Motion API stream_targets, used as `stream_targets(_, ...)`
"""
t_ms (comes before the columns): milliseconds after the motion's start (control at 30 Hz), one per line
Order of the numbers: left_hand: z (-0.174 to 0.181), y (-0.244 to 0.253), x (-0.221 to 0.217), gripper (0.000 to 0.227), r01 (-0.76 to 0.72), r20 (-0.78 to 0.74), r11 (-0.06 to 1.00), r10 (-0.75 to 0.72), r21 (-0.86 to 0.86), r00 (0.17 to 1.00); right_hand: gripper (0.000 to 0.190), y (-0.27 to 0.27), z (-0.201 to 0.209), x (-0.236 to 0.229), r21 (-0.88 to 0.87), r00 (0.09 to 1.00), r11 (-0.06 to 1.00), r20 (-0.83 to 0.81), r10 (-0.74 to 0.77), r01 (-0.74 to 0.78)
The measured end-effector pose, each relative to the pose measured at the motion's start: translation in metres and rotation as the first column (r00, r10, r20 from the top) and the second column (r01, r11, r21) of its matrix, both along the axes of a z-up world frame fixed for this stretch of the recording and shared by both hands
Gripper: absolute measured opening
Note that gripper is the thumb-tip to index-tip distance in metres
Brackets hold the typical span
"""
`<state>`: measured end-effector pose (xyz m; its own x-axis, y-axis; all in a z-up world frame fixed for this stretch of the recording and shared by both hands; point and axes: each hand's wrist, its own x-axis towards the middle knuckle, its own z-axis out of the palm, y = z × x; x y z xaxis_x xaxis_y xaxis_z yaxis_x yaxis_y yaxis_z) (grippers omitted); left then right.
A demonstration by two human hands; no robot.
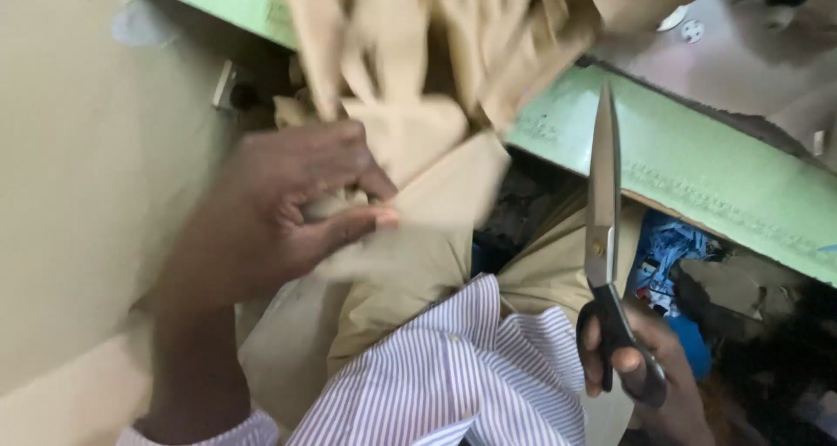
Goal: Trimming excess fabric and loose threads from sewn garment pieces using scissors.
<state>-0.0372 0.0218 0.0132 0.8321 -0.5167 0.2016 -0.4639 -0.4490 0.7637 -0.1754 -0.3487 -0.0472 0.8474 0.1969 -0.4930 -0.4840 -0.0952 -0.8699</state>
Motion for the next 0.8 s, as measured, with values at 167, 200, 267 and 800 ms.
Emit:
stream_targets(167, -0.046, 0.022, -0.042, 0.023, -0.329, -0.516, 0.938, 0.336, 0.108, 0.788, 0.06, 0.02, 0.01, 0.015, -0.169, 0.982, 0.974, 0.091, 0.166, -0.149)
stream_targets(200, -0.06, 0.021, -0.042, 0.023, -0.334, -0.524, 0.936, 0.343, 0.114, 0.78, 0.06, 0.028, 0.015, 0.018, -0.165, 0.982, 0.974, 0.08, 0.173, -0.158)
stream_targets(267, -0.091, 0.022, -0.05, 0.022, -0.238, -0.092, 0.965, 0.249, 0.114, 0.964, 0.059, 0.046, 0.021, 0.024, -0.076, 0.938, 0.947, 0.128, 0.321, -0.313)
stream_targets(800, -0.103, -0.009, -0.047, 0.02, -0.634, 0.364, 0.772, 0.604, -0.045, 0.709, 0.059, 0.063, -0.001, 0.043, -0.214, 0.69, 0.682, 0.045, 0.722, -0.699)
